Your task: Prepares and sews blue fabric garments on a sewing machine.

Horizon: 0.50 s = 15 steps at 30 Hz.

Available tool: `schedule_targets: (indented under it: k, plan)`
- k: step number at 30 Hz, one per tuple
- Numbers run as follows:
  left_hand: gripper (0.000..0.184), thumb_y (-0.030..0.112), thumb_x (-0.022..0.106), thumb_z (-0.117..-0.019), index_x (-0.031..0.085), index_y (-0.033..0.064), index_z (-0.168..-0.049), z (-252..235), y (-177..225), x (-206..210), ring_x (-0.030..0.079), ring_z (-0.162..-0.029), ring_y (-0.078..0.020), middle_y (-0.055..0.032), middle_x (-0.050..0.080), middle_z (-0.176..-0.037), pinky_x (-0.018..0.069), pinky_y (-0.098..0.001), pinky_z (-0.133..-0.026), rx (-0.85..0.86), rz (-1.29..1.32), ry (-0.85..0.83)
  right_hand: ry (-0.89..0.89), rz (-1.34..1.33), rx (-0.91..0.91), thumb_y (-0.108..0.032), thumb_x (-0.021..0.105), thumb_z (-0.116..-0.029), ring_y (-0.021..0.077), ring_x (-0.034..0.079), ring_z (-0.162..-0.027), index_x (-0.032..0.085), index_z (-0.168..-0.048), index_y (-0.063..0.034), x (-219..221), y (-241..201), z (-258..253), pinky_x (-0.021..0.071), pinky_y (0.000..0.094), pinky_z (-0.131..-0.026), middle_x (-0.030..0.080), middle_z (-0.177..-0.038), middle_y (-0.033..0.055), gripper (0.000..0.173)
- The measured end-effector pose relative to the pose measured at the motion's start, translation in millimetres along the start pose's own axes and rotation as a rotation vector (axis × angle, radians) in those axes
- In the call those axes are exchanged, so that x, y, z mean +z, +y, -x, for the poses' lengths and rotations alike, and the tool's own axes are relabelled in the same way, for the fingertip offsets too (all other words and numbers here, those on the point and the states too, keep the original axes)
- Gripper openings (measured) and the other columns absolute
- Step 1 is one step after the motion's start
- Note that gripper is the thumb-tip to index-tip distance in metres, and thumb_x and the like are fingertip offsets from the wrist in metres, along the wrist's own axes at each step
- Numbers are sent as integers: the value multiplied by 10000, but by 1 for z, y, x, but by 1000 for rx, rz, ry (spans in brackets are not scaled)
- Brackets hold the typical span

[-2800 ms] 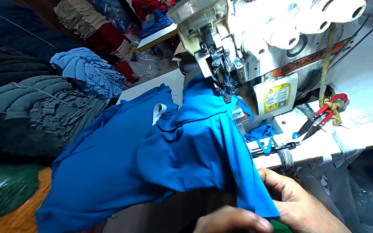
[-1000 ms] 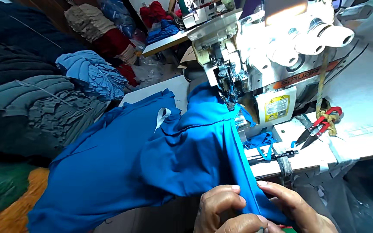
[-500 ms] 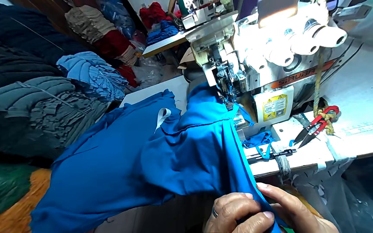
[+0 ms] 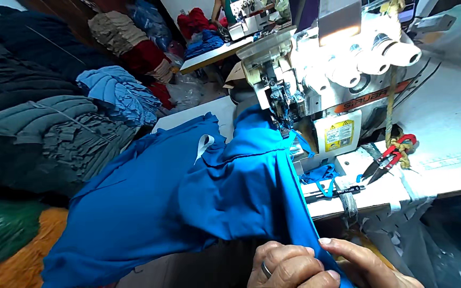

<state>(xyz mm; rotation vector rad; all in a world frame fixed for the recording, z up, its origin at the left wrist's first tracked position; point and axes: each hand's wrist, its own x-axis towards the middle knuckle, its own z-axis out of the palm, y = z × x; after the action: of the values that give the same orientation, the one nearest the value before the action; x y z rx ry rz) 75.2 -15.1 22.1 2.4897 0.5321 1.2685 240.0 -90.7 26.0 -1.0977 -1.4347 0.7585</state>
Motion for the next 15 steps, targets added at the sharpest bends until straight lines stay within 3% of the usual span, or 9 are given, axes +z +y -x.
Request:
schedule_targets:
  k: [3, 7, 10, 13, 15]
  plan:
    - [116, 202, 636, -1015, 699, 115, -970, 0, -1, 0, 597, -1067, -88, -6, 666, -979, 404, -226, -1014, 4, -11, -10, -19, 3, 13, 90, 584, -940, 141, 722, -840, 580, -1260, 128, -2, -2, -1, 568, 241, -785, 733, -1016, 233, 322]
    - [123, 231, 634, -1017, 695, 130, -981, 2, -3, -1, 591, -1085, -86, 4, 663, -993, 398, -228, -1024, 29, -33, 8, -44, -28, 40, 79, 577, -947, 82, 663, -787, 610, -1149, 119, -4, -4, -3, 528, 193, -733, 715, -925, 196, 209]
    - [326, 376, 501, -1070, 701, 128, -1000, 7, -6, -1, 579, -1123, -84, 2, 667, -1031, 387, -226, -1037, 54, -30, 20, -76, -34, 64, 102, 543, -918, 74, 647, -746, 617, -1098, 109, -7, -5, -6, 511, 189, -695, 708, -877, 180, 195]
    - [395, 525, 429, -1058, 607, 175, -1103, 15, -13, 7, 515, -1266, -66, 41, 600, -1216, 368, -241, -1103, 40, 5, 68, -96, -18, 63, 95, 551, -928, 75, 689, -796, 630, -1096, 103, -11, -8, -9, 541, 195, -748, 729, -915, 190, 185]
    - [399, 543, 545, -1011, 533, 251, -1282, 17, -28, 19, 416, -1419, -66, 105, 509, -1449, 329, -290, -1185, 27, -16, 119, -96, 8, 20, 66, 581, -951, 103, 710, -812, 651, -1075, 103, -12, -10, -12, 554, 209, -769, 735, -915, 206, 147]
